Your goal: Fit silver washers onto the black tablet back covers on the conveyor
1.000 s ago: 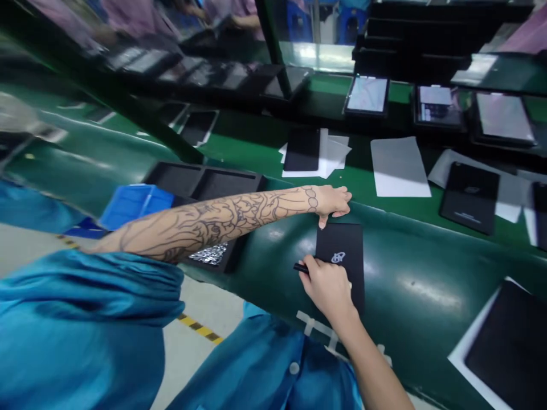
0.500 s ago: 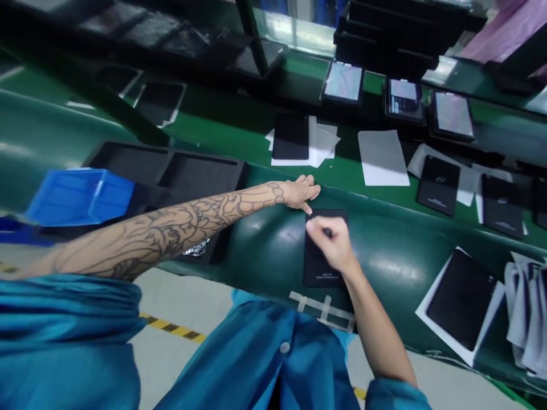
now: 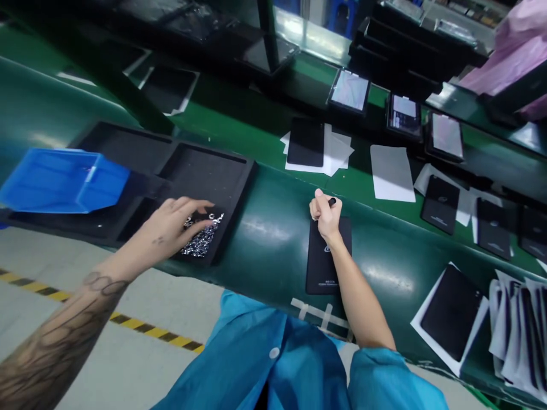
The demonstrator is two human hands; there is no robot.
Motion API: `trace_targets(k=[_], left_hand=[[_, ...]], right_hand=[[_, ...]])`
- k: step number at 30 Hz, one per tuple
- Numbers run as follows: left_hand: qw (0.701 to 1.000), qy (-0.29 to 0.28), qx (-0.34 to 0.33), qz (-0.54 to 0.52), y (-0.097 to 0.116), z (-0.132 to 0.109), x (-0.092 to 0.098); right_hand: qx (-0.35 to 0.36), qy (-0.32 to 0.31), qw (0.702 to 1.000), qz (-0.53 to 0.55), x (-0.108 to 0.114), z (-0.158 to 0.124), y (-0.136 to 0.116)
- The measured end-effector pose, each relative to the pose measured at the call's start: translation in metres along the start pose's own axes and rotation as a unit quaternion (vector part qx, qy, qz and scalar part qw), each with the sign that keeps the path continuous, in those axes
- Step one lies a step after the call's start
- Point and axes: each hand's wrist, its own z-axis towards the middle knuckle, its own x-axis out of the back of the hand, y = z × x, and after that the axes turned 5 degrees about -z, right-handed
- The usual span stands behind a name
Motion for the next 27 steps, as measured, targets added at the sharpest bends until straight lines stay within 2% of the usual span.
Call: trace_targets(k=[3,6,10,14,17,20,22,23,24,26,27], left_hand=[[0.998,-0.053,0.02,0.04,-0.016,-0.014,-0.003],[0.998,-0.057,0.015,0.015,-0.016,-0.011,-0.009],[0.998,-0.045,0.011,-0.038,-0.016,-0.003,-0.012],[0.999,-0.003,0.013,-0.053,-0.017,-0.001,-0.005],[0.998,0.035,0.011,-0.042,-0.007,0.001,0.004],[0.997,0.075,-0.01,-0.034,0.026,0.001,-0.002],[0.992,0.087,-0.044,-0.082,0.065,0.001,-0.022],[0.986,0.072,-0.068,-0.137,0.089,0.0,-0.036],[0.974,0.033,-0.085,-0.209,0.113,0.0,-0.051],[0.936,-0.053,-0.078,-0.338,0.157,0.0,-0.084],[0.917,-0.073,-0.077,-0.386,0.176,-0.001,-0.1]], right_hand=[[-0.012,-0.017,1.0,0.004,0.0,0.003,0.004],[0.01,-0.02,0.999,-0.04,0.0,0.0,0.011],[0.049,-0.015,0.988,-0.143,0.003,-0.01,0.019],[0.055,-0.039,0.985,-0.159,0.008,-0.013,0.024],[0.067,-0.043,0.984,-0.16,0.01,-0.013,0.027],[0.081,-0.037,0.981,-0.171,0.01,-0.013,0.03],[0.087,-0.035,0.98,-0.173,0.009,-0.013,0.031],[0.09,-0.034,0.981,-0.171,0.008,-0.012,0.031],[0.093,-0.031,0.981,-0.167,0.008,-0.012,0.03],[0.094,-0.021,0.983,-0.159,0.006,-0.011,0.03],[0.092,-0.015,0.983,-0.157,0.005,-0.011,0.029]])
